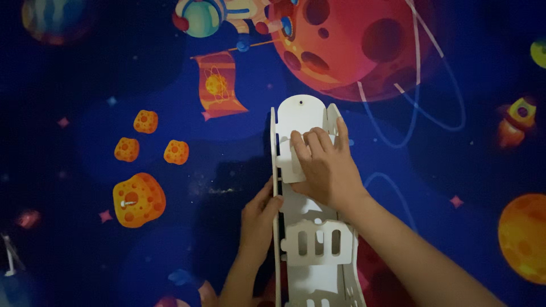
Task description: The person assembles a white plastic wall-mounted shelf by snapping together side panels and three shelf inserts on a space-themed mat, then lifts the unit and mounts it to a wall using a hook. The person handles the shelf components and the wall hook by hand.
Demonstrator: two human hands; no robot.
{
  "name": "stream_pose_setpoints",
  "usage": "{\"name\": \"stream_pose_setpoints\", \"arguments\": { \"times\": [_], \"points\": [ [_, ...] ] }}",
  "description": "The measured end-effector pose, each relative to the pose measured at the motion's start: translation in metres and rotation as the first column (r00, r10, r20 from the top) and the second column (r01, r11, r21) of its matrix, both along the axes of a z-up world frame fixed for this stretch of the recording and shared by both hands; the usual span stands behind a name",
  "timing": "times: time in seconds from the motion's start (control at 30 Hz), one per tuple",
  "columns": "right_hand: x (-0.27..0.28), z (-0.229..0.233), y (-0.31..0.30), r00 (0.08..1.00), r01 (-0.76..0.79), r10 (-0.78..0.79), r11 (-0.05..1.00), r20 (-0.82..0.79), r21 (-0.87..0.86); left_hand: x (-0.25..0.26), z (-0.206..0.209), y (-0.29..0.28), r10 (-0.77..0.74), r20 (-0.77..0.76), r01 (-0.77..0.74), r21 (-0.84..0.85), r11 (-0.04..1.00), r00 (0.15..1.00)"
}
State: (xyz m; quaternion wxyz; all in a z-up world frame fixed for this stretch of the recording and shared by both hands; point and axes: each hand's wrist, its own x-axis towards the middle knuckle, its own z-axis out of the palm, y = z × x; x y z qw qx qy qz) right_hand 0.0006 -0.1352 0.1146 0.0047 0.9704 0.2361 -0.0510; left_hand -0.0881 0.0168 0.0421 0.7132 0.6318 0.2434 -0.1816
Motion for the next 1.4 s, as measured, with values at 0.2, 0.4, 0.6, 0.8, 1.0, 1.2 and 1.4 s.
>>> {"name": "stream_pose_setpoints", "arguments": {
  "times": [0.2,0.4,0.6,0.8,1.0,1.2,1.4],
  "points": [
    [-0.001,0.002,-0.001,0.996,-0.059,0.057,0.998,0.067,0.028,-0.001,-0.003,-0.001,0.025,0.013,-0.024,-0.014,1.000,1.000],
    [-0.002,0.006,-0.012,1.000,0.028,-0.028,0.993,-0.003,0.115,-0.003,-0.003,-0.011,0.075,0.047,-0.075,-0.008,0.997,0.996],
    [-0.004,0.001,-0.013,0.999,0.046,-0.046,0.982,-0.006,0.181,-0.001,0.001,-0.007,-0.003,-0.012,0.003,0.049,0.999,1.000],
    [-0.008,0.007,-0.013,0.991,-0.020,-0.012,0.971,0.131,0.239,0.000,0.000,-0.006,0.007,0.009,-0.008,0.008,1.000,1.000],
    [-0.074,0.014,-0.034,0.867,0.494,-0.351,0.694,-0.353,0.524,-0.003,0.001,-0.007,0.058,-0.039,-0.061,-0.077,0.995,0.998],
    [-0.067,-0.011,-0.078,0.488,0.814,-0.478,-0.052,-0.730,0.578,-0.001,0.007,-0.009,0.047,-0.059,-0.048,-0.029,0.998,0.997],
    [-0.055,-0.022,-0.068,0.338,0.935,-0.156,-0.054,-0.928,0.350,-0.003,0.005,-0.012,0.085,-0.049,-0.087,-0.038,0.995,0.995]
  ]
}}
